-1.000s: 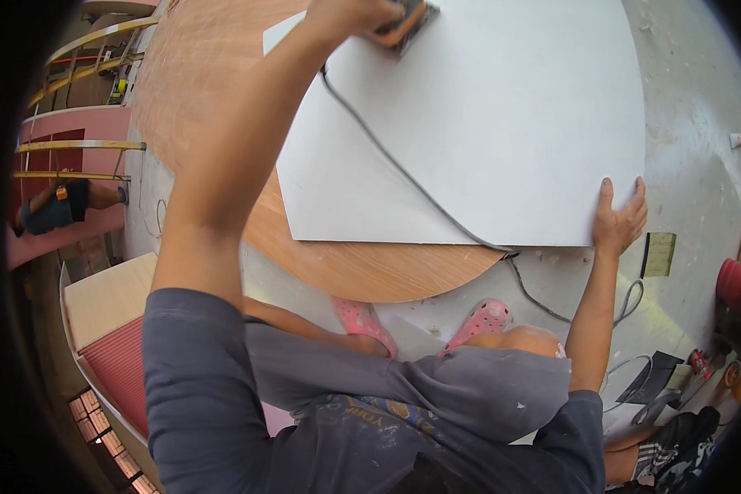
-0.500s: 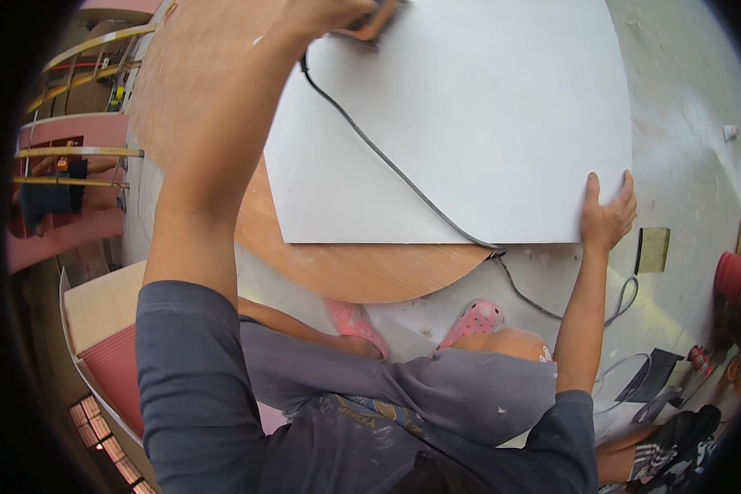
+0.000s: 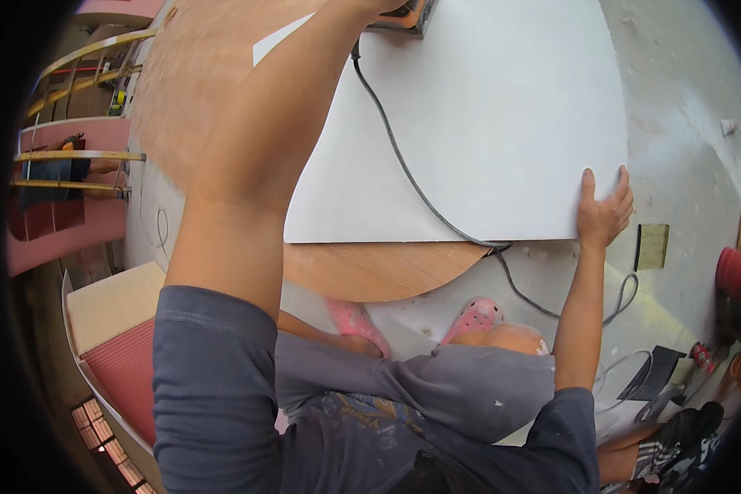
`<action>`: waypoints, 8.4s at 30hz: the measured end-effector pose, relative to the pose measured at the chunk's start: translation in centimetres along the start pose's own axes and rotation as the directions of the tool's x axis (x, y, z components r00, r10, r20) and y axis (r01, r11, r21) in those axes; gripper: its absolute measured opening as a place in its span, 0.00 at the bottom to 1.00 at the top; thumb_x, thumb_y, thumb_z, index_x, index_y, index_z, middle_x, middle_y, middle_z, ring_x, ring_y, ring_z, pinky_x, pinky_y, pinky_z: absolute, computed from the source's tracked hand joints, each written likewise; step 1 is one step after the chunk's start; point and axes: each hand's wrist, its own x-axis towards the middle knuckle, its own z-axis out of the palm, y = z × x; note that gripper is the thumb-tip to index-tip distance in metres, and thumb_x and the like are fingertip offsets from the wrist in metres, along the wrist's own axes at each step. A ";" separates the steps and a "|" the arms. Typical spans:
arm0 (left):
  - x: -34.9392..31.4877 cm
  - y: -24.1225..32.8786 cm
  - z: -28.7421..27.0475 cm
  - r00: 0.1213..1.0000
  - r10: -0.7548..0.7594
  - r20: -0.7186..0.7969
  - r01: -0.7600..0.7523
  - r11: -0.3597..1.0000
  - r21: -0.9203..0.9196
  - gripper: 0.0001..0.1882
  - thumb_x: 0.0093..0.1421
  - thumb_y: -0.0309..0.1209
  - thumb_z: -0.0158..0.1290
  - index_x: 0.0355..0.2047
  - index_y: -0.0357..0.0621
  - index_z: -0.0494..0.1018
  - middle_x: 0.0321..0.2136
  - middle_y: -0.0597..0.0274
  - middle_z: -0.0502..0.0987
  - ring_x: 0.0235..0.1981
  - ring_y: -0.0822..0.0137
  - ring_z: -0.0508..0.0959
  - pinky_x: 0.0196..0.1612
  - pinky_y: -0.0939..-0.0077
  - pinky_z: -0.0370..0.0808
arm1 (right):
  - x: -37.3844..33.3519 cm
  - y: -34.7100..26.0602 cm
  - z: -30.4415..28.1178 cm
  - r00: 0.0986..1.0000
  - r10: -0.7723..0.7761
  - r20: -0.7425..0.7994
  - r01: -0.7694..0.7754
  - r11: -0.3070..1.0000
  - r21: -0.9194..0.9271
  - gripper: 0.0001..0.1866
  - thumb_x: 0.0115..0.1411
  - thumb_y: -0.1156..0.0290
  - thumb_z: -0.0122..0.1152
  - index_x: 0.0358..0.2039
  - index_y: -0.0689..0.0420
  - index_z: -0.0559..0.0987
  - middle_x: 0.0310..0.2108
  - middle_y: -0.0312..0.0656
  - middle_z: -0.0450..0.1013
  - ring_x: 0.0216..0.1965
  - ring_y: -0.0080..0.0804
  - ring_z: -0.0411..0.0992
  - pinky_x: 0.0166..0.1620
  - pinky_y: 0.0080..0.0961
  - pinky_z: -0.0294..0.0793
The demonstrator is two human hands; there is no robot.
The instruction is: Sanding a white board using a power sander.
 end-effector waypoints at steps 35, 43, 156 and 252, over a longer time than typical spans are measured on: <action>-3.7 -6.0 2.0 0.780 0.621 -0.081 -0.615 0.735 -0.285 0.34 0.45 0.39 0.67 0.53 0.47 0.70 0.45 0.51 0.78 0.43 0.56 0.80 0.48 0.63 0.78 | -0.2 0.7 0.1 1.000 -0.008 -0.025 0.007 1.000 -0.026 0.42 0.56 0.39 0.60 0.66 0.47 0.62 0.60 0.49 0.62 0.62 0.49 0.58 0.64 0.48 0.54; -5.2 -11.4 1.3 0.709 0.705 0.014 -0.675 0.684 -0.276 0.39 0.43 0.33 0.68 0.58 0.50 0.67 0.49 0.53 0.75 0.49 0.54 0.77 0.55 0.64 0.74 | 0.0 0.5 -0.4 0.999 -0.009 -0.034 0.008 1.000 -0.026 0.42 0.56 0.40 0.60 0.65 0.47 0.62 0.61 0.48 0.62 0.62 0.50 0.58 0.64 0.48 0.54; -21.6 -25.6 11.7 0.866 0.494 0.076 -0.489 0.869 -0.079 0.44 0.59 0.58 0.51 0.70 0.53 0.52 0.72 0.48 0.39 0.73 0.50 0.37 0.73 0.51 0.37 | 8.7 -40.8 -1.7 0.873 -0.441 0.211 0.438 0.897 0.064 0.19 0.48 0.66 0.69 0.39 0.62 0.77 0.32 0.51 0.79 0.36 0.41 0.80 0.41 0.31 0.79; -21.5 -25.3 11.9 0.856 0.512 0.076 -0.471 0.832 -0.293 0.43 0.59 0.55 0.53 0.69 0.53 0.54 0.72 0.46 0.38 0.73 0.48 0.35 0.72 0.48 0.36 | 7.6 -46.0 1.2 0.710 -0.639 0.297 0.699 0.690 -0.188 0.23 0.44 0.67 0.66 0.41 0.65 0.78 0.34 0.58 0.78 0.41 0.48 0.78 0.43 0.37 0.79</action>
